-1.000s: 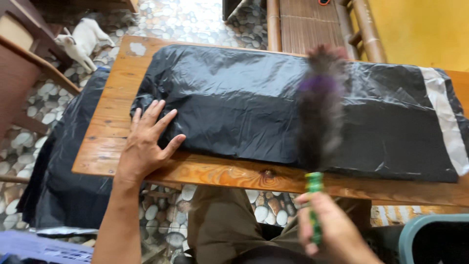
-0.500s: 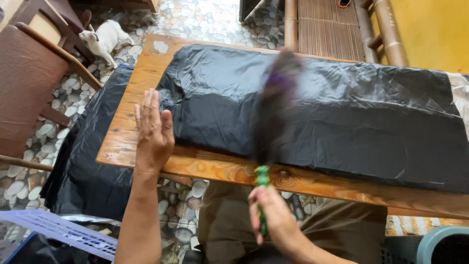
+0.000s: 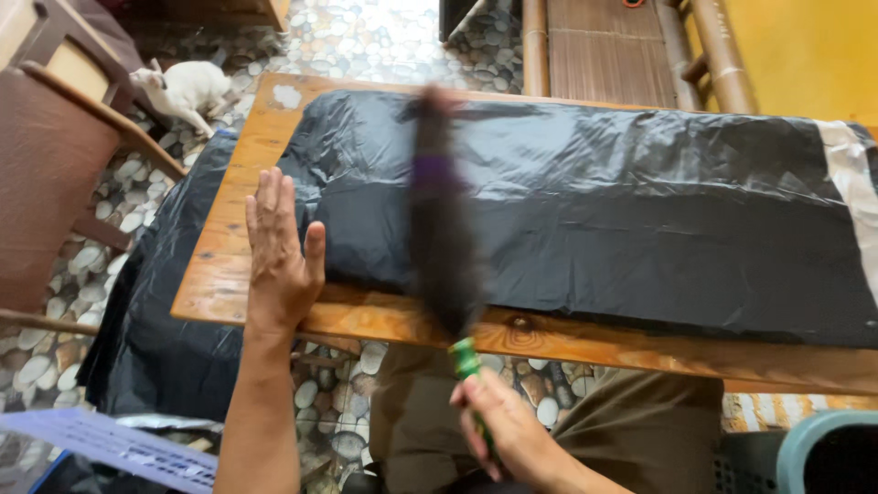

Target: The person wraps a rectangular object in black plastic on a wooden table. They fold the plastic over the object, smooth it with their hands, and use a brush to press the plastic along the edges. The person repeatedly folds and smooths the plastic to fully enclose the object.

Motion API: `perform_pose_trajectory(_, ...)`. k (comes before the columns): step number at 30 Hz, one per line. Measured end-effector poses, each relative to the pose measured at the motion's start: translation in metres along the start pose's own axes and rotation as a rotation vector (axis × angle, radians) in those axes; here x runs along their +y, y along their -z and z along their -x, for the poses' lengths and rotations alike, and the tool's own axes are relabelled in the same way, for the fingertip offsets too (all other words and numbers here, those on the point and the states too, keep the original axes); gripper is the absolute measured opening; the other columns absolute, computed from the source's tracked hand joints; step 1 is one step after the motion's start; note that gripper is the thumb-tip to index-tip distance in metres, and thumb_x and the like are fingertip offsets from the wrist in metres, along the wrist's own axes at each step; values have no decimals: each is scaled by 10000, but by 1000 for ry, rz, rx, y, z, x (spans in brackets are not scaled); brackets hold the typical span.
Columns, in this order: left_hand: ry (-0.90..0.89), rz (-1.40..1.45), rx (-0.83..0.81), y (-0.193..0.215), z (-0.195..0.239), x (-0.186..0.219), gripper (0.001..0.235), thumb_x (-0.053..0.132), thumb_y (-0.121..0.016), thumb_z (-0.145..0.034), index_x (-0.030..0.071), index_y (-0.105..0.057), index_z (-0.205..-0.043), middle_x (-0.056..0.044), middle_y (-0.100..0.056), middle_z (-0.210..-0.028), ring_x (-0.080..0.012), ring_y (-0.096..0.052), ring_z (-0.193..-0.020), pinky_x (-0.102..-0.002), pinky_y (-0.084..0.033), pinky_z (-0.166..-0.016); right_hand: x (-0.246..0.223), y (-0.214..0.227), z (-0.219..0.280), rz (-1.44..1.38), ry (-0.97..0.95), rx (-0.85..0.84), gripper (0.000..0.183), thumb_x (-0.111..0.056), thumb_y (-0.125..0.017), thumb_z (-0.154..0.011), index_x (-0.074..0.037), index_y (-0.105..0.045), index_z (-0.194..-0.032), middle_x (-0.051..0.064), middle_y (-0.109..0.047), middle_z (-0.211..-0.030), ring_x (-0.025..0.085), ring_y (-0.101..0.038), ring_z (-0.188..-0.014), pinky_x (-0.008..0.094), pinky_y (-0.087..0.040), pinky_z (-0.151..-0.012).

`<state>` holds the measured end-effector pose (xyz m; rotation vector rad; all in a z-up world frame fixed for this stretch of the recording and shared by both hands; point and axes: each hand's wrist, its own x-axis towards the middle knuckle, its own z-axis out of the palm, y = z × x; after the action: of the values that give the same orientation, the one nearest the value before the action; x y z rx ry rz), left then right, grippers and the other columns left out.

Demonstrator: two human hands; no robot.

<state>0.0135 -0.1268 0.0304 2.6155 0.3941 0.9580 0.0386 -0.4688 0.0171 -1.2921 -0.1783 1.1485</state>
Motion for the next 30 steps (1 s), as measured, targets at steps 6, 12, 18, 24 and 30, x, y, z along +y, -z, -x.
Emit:
perform_pose_trajectory(6, -90, -64, -173, -13, 1, -12, 746, 431, -349, -1094, -85, -205, -1613, -290, -224, -1684, -414, -211, -1574, -551, -151, -1295, -25, 17, 20, -247, -107, -87, 344, -329, -492, -1070, -11, -625, -1059, 38, -347, -499, 103, -242, -326, 235, -184, -322)
perform_pose_trajectory(12, -140, -191, -241, -21, 1, -20, 759, 468, -436, -1042, -64, -407, -1583, -279, -372, -1658, -404, -315, -1551, -560, -217, -1265, -11, 110, 51, -578, 145, 295, 452, -383, -456, -1080, 31, -640, -1079, -47, -374, -471, 67, -270, -301, 255, -183, -303)
perform_pose_trajectory(18, -149, -228, -246, -28, 4, -33, 773, 463, -455, -1028, -81, -451, -1577, -283, -424, -1649, -405, -348, -1555, -562, -244, -1264, -30, 166, 94, -710, 563, 758, 397, -422, -434, -1133, -65, -562, -1017, -62, -287, -524, 48, -194, -344, 238, -121, -351)
perform_pose_trajectory(24, -158, -245, -225, -28, 4, -33, 778, 460, -475, -1015, -93, -481, -1563, -303, -460, -1632, -423, -391, -1540, -576, -285, -1252, -34, 108, 87, -415, 518, 769, 421, -391, -352, -1133, -29, -542, -1033, -39, -375, -527, 103, -310, -349, 277, -241, -324)
perform_pose_trajectory(30, -158, -246, -250, -32, 5, -41, 797, 478, -448, -1016, -89, -468, -1575, -298, -454, -1641, -432, -389, -1541, -570, -277, -1259, 3, 108, 81, -479, 222, 155, 390, -273, -468, -1081, 83, -626, -1096, -11, -405, -480, 90, -288, -299, 255, -223, -274)
